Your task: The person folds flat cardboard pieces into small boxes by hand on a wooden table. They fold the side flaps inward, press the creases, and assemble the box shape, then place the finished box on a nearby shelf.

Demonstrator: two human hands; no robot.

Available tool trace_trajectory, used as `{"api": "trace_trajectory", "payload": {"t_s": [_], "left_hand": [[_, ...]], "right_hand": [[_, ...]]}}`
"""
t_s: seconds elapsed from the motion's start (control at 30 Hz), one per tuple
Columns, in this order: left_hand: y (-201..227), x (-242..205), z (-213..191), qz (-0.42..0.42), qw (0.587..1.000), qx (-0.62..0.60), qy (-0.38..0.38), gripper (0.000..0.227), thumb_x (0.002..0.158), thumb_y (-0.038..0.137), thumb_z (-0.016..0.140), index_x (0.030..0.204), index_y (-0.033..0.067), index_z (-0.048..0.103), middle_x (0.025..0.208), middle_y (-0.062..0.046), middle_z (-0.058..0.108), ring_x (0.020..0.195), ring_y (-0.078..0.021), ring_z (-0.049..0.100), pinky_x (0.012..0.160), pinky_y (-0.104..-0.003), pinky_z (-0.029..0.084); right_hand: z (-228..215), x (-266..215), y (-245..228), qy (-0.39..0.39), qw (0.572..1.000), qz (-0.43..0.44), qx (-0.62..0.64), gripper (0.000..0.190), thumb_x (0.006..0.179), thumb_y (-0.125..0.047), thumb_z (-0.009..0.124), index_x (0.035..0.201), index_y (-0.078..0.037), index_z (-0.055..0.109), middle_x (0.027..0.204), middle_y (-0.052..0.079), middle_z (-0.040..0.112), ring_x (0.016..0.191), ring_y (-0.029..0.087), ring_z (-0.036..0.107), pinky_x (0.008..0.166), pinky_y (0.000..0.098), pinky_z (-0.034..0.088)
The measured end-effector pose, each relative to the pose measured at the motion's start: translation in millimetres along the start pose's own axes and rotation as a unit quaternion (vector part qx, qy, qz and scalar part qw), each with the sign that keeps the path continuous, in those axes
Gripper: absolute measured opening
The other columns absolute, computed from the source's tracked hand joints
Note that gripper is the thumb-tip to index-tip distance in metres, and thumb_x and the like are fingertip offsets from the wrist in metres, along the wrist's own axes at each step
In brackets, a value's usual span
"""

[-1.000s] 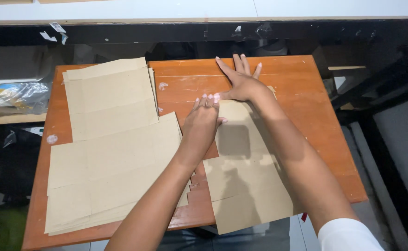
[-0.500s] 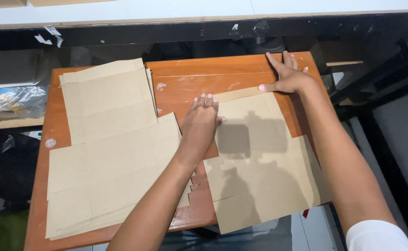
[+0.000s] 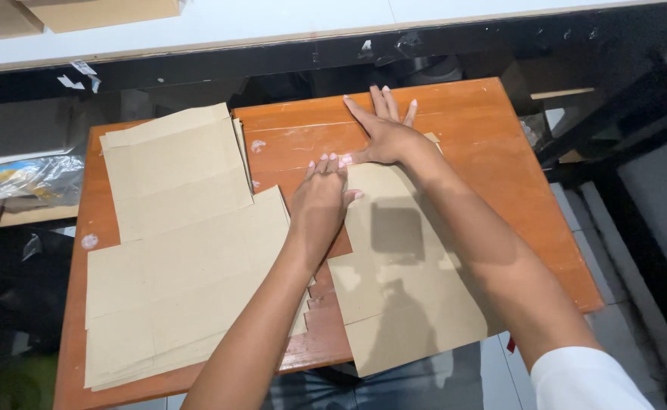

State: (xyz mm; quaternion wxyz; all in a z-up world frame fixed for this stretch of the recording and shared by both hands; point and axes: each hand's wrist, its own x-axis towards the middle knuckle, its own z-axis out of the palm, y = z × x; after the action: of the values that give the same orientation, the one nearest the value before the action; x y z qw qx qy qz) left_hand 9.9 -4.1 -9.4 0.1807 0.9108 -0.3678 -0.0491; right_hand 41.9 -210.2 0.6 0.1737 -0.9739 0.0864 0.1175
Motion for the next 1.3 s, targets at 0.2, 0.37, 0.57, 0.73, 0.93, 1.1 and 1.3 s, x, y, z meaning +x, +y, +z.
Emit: {"api": "trace_trajectory", "payload": {"t_s": [0.2, 0.37, 0.57, 0.73, 0.93, 1.1, 1.3], "left_hand": [[5.0, -6.2, -8.0, -0.008, 0.999, -0.034, 0.005, 0.061, 0.095, 0.04, 0.067, 0.142, 0.0035, 0.058, 0.151, -0.016, 0.055, 0.147, -0.0308, 0.044, 0.126, -0.047, 0.029], [5.6, -9.8, -17.3, 0.008, 1.0, -0.003, 0.01, 0.064, 0.094, 0.043, 0.069, 0.144, 0.006, 0.057, 0.151, -0.017, 0.055, 0.145, -0.0341, 0.046, 0.124, -0.053, 0.031], [27.7, -37.1, -66.1, -0.004, 0.987, -0.04, -0.156, 0.115, 0.078, 0.047, 0.087, 0.164, 0.0357, 0.012, 0.172, -0.014, -0.003, 0.158, -0.0398, -0.006, 0.122, -0.068, -0.007], [36.9, -42.8, -80.6, -0.021, 0.985, -0.09, -0.146, 0.147, 0.069, 0.037, 0.099, 0.166, 0.0328, -0.011, 0.168, -0.025, -0.026, 0.156, -0.0425, -0.023, 0.118, -0.071, -0.016], [27.9, -50.0, -69.5, -0.066, 0.974, -0.201, -0.082, 0.153, 0.066, 0.033, 0.102, 0.166, 0.022, -0.013, 0.168, -0.034, -0.013, 0.159, -0.0426, -0.009, 0.122, -0.066, -0.012], [-2.0, -20.9, -12.2, -0.053, 0.992, -0.04, -0.106, 0.129, 0.07, 0.062, 0.088, 0.163, 0.0113, 0.014, 0.171, -0.022, -0.004, 0.158, -0.0375, -0.011, 0.123, -0.058, -0.008], [-4.1, -23.4, -24.1, -0.032, 0.987, -0.084, -0.136, 0.103, 0.081, 0.028, 0.083, 0.165, 0.0153, 0.026, 0.171, -0.023, 0.009, 0.159, -0.04, -0.002, 0.125, -0.061, -0.007]], "right_hand": [[-29.9, -17.4, 66.9, 0.041, 0.997, 0.057, 0.04, 0.108, 0.073, -0.046, 0.087, 0.163, -0.042, 0.027, 0.173, 0.017, 0.012, 0.161, 0.032, 0.005, 0.119, 0.0729, -0.004], [-34.3, -66.0, 66.2, 0.132, 0.983, -0.097, 0.085, 0.055, 0.084, -0.025, 0.082, 0.135, -0.019, 0.064, 0.149, 0.02, 0.051, 0.143, 0.041, 0.041, 0.118, 0.0621, 0.024], [-27.0, -95.5, 48.3, 0.16, 0.962, -0.212, 0.066, 0.057, 0.074, -0.035, 0.089, 0.125, -0.015, 0.074, 0.122, 0.016, 0.065, 0.122, 0.043, 0.058, 0.104, 0.0559, 0.042], [-45.5, -82.3, 58.8, 0.174, 0.965, -0.192, -0.035, 0.012, 0.098, -0.021, 0.071, 0.108, -0.019, 0.077, 0.098, 0.008, 0.07, 0.108, 0.032, 0.064, 0.101, 0.0457, 0.04], [-87.1, -156.8, 17.7, 0.175, 0.971, -0.163, -0.009, 0.013, 0.103, -0.017, 0.067, 0.091, -0.011, 0.067, 0.085, 0.018, 0.067, 0.094, 0.045, 0.067, 0.081, 0.052, 0.05], [-73.5, -241.1, -11.7, 0.073, 0.994, -0.071, 0.034, 0.01, 0.096, -0.01, 0.066, 0.105, -0.015, 0.065, 0.095, 0.002, 0.079, 0.076, 0.019, 0.073, 0.067, 0.0352, 0.051], [-2.9, -259.3, -5.5, 0.001, 1.0, -0.012, 0.019, 0.046, 0.091, -0.015, 0.064, 0.136, -0.023, 0.067, 0.151, 0.006, 0.055, 0.139, 0.032, 0.053, 0.11, 0.0506, 0.047]]}}
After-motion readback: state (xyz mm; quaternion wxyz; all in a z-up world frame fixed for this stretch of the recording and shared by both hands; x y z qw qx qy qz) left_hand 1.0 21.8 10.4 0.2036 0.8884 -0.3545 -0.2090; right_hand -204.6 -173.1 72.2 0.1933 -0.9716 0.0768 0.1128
